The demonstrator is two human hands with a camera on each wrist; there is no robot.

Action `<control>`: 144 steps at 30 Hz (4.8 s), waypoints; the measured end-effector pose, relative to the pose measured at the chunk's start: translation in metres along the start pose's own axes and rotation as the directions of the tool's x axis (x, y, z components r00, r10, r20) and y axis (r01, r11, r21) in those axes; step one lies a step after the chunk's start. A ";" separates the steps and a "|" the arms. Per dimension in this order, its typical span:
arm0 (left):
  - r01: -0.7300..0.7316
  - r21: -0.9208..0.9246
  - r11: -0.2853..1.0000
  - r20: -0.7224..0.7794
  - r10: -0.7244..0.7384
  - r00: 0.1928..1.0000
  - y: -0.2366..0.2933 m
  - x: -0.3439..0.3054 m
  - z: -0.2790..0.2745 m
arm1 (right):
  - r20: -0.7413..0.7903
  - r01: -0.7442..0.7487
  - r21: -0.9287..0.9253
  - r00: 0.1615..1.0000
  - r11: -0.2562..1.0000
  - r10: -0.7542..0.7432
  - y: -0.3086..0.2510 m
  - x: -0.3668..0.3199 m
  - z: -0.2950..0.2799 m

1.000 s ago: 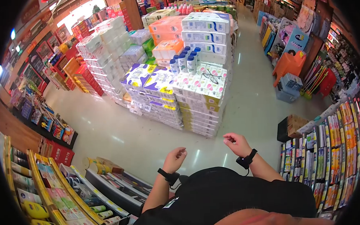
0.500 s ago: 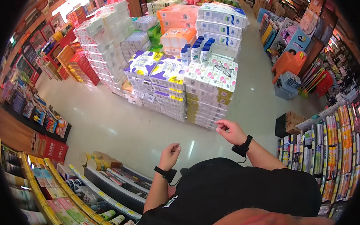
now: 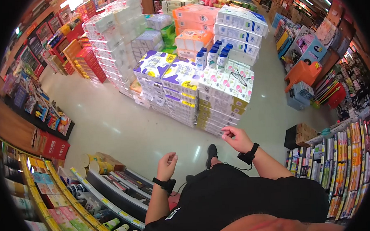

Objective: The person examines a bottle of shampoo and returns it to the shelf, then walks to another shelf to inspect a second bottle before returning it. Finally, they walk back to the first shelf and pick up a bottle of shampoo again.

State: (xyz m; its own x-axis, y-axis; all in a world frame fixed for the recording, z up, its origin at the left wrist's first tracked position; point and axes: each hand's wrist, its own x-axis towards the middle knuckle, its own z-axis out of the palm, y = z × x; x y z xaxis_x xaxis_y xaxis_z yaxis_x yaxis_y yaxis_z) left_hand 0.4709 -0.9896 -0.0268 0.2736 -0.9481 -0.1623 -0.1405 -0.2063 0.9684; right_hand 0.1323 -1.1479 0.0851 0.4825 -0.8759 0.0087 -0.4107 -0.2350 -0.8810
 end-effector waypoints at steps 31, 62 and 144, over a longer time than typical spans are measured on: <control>-0.024 0.058 0.998 0.068 0.020 0.997 0.071 0.163 0.113 | -0.196 0.021 0.127 0.981 0.992 0.005 0.064 0.130 -0.136; -0.052 0.035 0.998 0.193 0.045 0.980 0.143 0.292 0.196 | -0.060 0.060 0.133 0.997 0.989 -0.052 0.095 0.218 -0.189; 0.071 -0.231 0.970 0.478 0.050 0.877 0.176 0.333 0.224 | 0.027 0.545 0.055 0.837 0.837 -0.547 0.023 0.278 -0.208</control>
State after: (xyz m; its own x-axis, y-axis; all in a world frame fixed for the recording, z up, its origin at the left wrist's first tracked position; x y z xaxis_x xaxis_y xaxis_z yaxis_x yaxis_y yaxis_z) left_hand 0.3238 -1.3965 0.0472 -0.2223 -0.9574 -0.1843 0.1030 -0.2111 0.9720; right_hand 0.0965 -1.4847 0.1660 0.6495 -0.5928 0.4761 -0.0379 -0.6507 -0.7584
